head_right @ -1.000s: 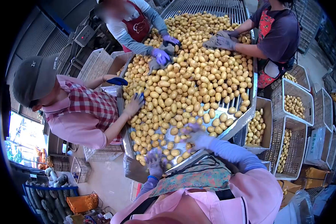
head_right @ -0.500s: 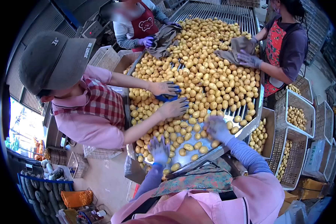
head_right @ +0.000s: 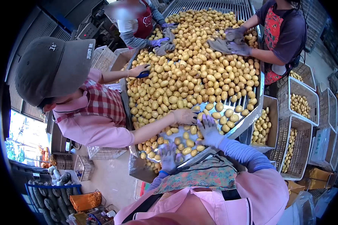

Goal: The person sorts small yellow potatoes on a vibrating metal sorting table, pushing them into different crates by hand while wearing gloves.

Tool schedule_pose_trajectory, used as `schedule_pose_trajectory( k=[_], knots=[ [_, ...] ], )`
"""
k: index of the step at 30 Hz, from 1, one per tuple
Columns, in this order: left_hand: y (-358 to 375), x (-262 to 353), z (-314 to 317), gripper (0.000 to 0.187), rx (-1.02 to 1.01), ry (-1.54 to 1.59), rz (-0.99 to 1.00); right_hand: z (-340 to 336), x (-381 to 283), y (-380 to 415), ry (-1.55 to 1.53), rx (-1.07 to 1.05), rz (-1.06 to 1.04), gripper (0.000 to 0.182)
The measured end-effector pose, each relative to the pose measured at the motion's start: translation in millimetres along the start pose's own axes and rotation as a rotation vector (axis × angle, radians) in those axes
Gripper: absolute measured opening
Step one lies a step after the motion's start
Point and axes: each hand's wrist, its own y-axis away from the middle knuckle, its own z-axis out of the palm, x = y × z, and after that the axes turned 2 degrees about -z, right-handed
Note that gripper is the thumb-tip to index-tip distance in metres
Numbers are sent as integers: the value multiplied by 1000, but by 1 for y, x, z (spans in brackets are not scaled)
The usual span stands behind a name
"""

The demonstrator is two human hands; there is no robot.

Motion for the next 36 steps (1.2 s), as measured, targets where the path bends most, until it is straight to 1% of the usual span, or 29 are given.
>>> schedule_pose_trajectory(
  k=[2, 4, 5, 7, 8, 9, 10, 11, 12, 13, 14, 15, 16, 17, 18, 19, 20, 21, 22, 24, 25, 26, 28, 29, 30, 31, 32, 34, 36],
  knots=[
    [12, -13, 1, 75, 1, -117, -37, 26, -12, 7, -66, 36, -88, 97],
    [16, -12, 2, 73, 171, -56, -356, 28, -31, 7, -63, -32, -109, 94],
    [10, -9, 5, 73, 166, -52, -362, 26, -44, 5, -55, -29, -115, 92],
    [-14, -2, 11, 70, 369, -18, -366, 35, -53, 3, -110, -46, -154, 89],
    [-27, 3, 20, 69, 270, 100, -266, 46, -50, 0, -174, -75, -187, 87],
    [-32, 9, 28, 69, 152, 224, -180, 47, -44, -1, -334, -189, -161, 82],
    [-32, 36, -14, 66, 83, 185, -60, 46, -37, 1, -494, -312, -126, 77],
    [-29, 35, 0, 62, 103, 16, 95, 40, -27, 15, -240, -115, -263, 70],
    [-31, 33, -7, 60, -7, 18, 137, 32, -8, 21, 23, 106, -404, 63],
    [-34, 13, -10, 62, -81, -47, 184, 33, 17, 22, 12, 132, -424, 59],
    [-42, -3, -8, 63, -45, 57, 81, 33, 43, 24, 2, 167, -436, 54],
    [-41, -23, 5, 65, 130, -194, 44, 22, 67, 27, 70, 71, -301, 56],
    [-49, -34, 5, 67, 139, -84, -58, 6, 84, 30, 138, -26, -166, 57],
    [-59, -39, 7, 69, 148, 26, -165, -9, 87, 35, 103, 13, 67, 60],
    [-71, -33, 12, 69, 141, 33, -171, -18, 90, 37, 69, 51, 294, 63],
    [-90, -22, 18, 73, 186, -44, -260, -16, 96, 31, 72, 44, 290, 63],
    [-106, -10, 24, 77, 231, -124, -346, -12, 102, 22, 100, 181, 286, 66],
    [-120, 4, 32, 80, 262, -102, -274, -6, 107, 15, 127, 320, 282, 70],
    [-129, 22, 40, 83, 293, -80, -199, -1, 105, 8, 127, 320, 284, 70],
    [-131, 50, 47, 82, 315, 95, -1, 9, 90, -7, 204, 238, 97, 73],
    [-121, 62, 29, 79, 138, 118, 47, 5, 81, -12, 249, 133, 84, 69],
    [-103, 74, 10, 77, -38, 141, 92, 14, 81, -13, 251, 237, -31, 64],
    [-69, 53, 6, 77, -33, 202, 123, 11, 71, -10, 301, 11, -106, 62],
    [-51, 34, 5, 76, -30, 263, 151, -3, 52, 4, 181, -3, -151, 63],
    [-30, 13, 12, 75, 27, 123, 114, 26, 58, 2, 91, 121, -242, 67],
    [-14, 0, 3, 75, -50, 61, -18, 30, 49, 1, 83, 119, -251, 70],
    [-10, -8, -23, 76, -22, 11, -97, 33, 31, -4, 77, 120, -261, 72],
    [-1, -48, -9, 78, 5, -117, -113, 34, -7, -16, 4, 74, -339, 72],
    [-3, -74, 12, 77, 256, -193, -503, 22, -52, -30, -71, -154, -413, 69]
  ],
)
